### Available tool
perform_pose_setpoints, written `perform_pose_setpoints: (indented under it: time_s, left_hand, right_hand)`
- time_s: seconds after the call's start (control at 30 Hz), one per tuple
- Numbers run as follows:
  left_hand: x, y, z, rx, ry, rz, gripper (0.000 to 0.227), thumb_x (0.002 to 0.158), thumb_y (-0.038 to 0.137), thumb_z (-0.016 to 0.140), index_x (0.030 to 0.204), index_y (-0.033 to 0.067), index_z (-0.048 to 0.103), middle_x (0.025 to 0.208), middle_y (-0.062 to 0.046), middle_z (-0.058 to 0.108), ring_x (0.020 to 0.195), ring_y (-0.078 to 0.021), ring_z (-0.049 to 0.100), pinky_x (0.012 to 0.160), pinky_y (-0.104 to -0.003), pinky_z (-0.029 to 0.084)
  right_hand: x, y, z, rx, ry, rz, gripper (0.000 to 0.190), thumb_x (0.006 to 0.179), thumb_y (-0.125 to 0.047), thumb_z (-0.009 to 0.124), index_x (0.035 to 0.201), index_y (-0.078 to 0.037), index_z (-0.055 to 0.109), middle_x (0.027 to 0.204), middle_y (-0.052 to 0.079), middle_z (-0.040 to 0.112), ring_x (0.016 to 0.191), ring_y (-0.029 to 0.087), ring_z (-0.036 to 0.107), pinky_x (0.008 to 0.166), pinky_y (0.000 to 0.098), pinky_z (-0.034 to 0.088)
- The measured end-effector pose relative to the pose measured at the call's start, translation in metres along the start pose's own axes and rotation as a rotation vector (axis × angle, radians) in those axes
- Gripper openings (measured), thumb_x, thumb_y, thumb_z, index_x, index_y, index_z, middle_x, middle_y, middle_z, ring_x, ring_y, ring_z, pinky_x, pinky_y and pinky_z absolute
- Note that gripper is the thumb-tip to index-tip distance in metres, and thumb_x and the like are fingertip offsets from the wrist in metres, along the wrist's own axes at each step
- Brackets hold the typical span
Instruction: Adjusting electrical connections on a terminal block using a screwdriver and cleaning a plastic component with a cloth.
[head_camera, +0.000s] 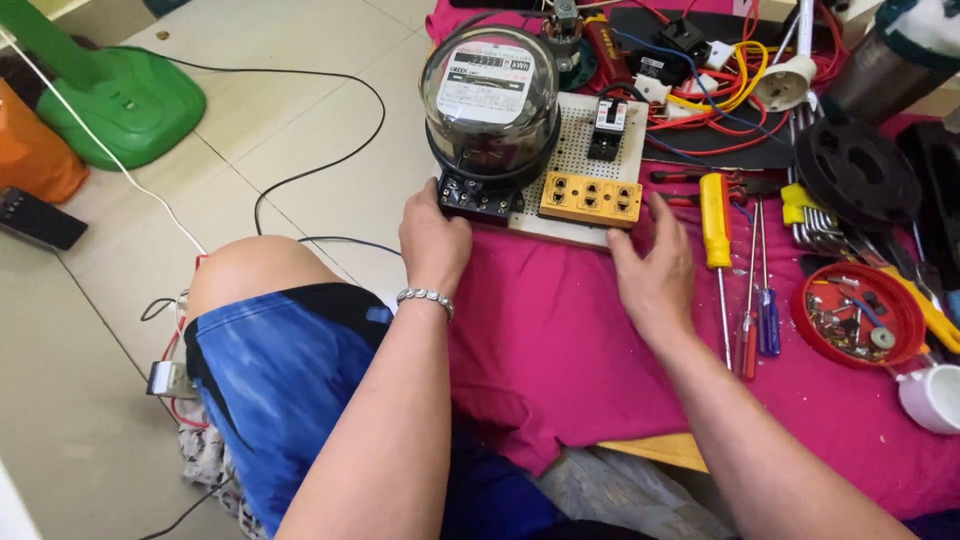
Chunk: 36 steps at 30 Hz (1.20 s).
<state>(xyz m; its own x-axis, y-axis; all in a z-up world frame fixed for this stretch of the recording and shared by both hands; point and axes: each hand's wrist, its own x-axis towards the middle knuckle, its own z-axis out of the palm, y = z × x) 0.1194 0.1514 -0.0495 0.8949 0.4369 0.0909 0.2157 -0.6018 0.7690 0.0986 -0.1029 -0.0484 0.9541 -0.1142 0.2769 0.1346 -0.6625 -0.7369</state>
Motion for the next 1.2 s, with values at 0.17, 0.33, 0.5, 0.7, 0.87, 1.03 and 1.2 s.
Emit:
perform_pose_setpoints:
  time_s: [0.17,0.33,0.5,0.7,0.87,1.03,1.2]
  left_hand:
    - [-0.007,0.005,-0.007,-0.063,-0.031,0.041,0.078,0.072,0.013,0.082,0.144,0.001,0.053,0.133,-0.019,0.058,0.129,-0.0412,0.058,0.113,-0.05,0.044]
    - [-0.007,-0.007,-0.006,-0.031,0.014,0.144,0.084,0.07,0.032,0.095,0.139,0.0077,0.055,0.126,-0.013,0.059,0.124,-0.0363,0.06,0.11,-0.047,0.047]
    - [-0.014,-0.008,-0.005,0.052,0.082,0.183,0.076,0.07,0.041,0.095,0.131,0.0132,0.059,0.116,-0.01,0.062,0.116,-0.0347,0.064,0.103,-0.049,0.051]
    - [-0.007,-0.016,0.005,0.01,0.047,0.125,0.087,0.071,0.046,0.095,0.14,0.0124,0.054,0.131,-0.011,0.058,0.128,-0.0334,0.059,0.111,-0.046,0.047]
    - [0.008,-0.025,0.018,-0.187,0.01,0.004,0.096,0.074,0.06,0.09,0.147,0.0102,0.053,0.138,-0.014,0.059,0.133,-0.0286,0.057,0.115,-0.041,0.044]
    - [0.017,-0.026,0.027,-0.393,0.074,-0.147,0.073,0.088,0.064,0.075,0.137,0.0123,0.065,0.13,-0.011,0.069,0.129,-0.0252,0.062,0.11,-0.039,0.049]
    - [0.022,-0.023,0.032,-0.424,0.129,-0.212,0.073,0.079,0.057,0.084,0.133,0.0106,0.066,0.126,-0.01,0.07,0.126,-0.0263,0.064,0.106,-0.04,0.05]
  right_hand:
    - [-0.017,0.01,0.003,-0.019,-0.038,-0.034,0.076,0.088,-0.014,0.075,0.154,0.004,0.042,0.135,0.035,0.054,0.13,0.054,0.051,0.11,0.0627,0.038]
    - [-0.029,0.022,0.001,-0.054,-0.049,-0.058,0.077,0.084,-0.017,0.076,0.153,-0.001,0.047,0.134,0.031,0.057,0.129,0.05,0.053,0.111,0.0585,0.039]
    - [-0.042,0.042,-0.002,-0.077,-0.073,-0.09,0.078,0.082,-0.018,0.076,0.154,-0.008,0.048,0.135,0.027,0.059,0.13,0.046,0.055,0.111,0.055,0.04]
    - [-0.055,0.043,-0.011,-0.107,-0.11,-0.152,0.067,0.085,-0.02,0.073,0.149,-0.009,0.056,0.134,0.023,0.061,0.128,0.042,0.058,0.11,0.0513,0.042]
    - [-0.062,0.051,-0.007,-0.106,-0.081,-0.203,0.058,0.09,-0.028,0.072,0.145,-0.012,0.06,0.134,0.018,0.063,0.128,0.038,0.06,0.11,0.0485,0.042]
    - [-0.063,0.059,-0.004,-0.154,-0.05,-0.293,0.052,0.091,-0.029,0.073,0.14,-0.012,0.064,0.13,0.013,0.066,0.127,0.033,0.061,0.109,0.0448,0.044]
    - [-0.065,0.047,-0.011,-0.145,-0.06,-0.327,0.048,0.092,-0.024,0.071,0.137,-0.007,0.065,0.126,0.017,0.068,0.125,0.037,0.061,0.109,0.0485,0.044]
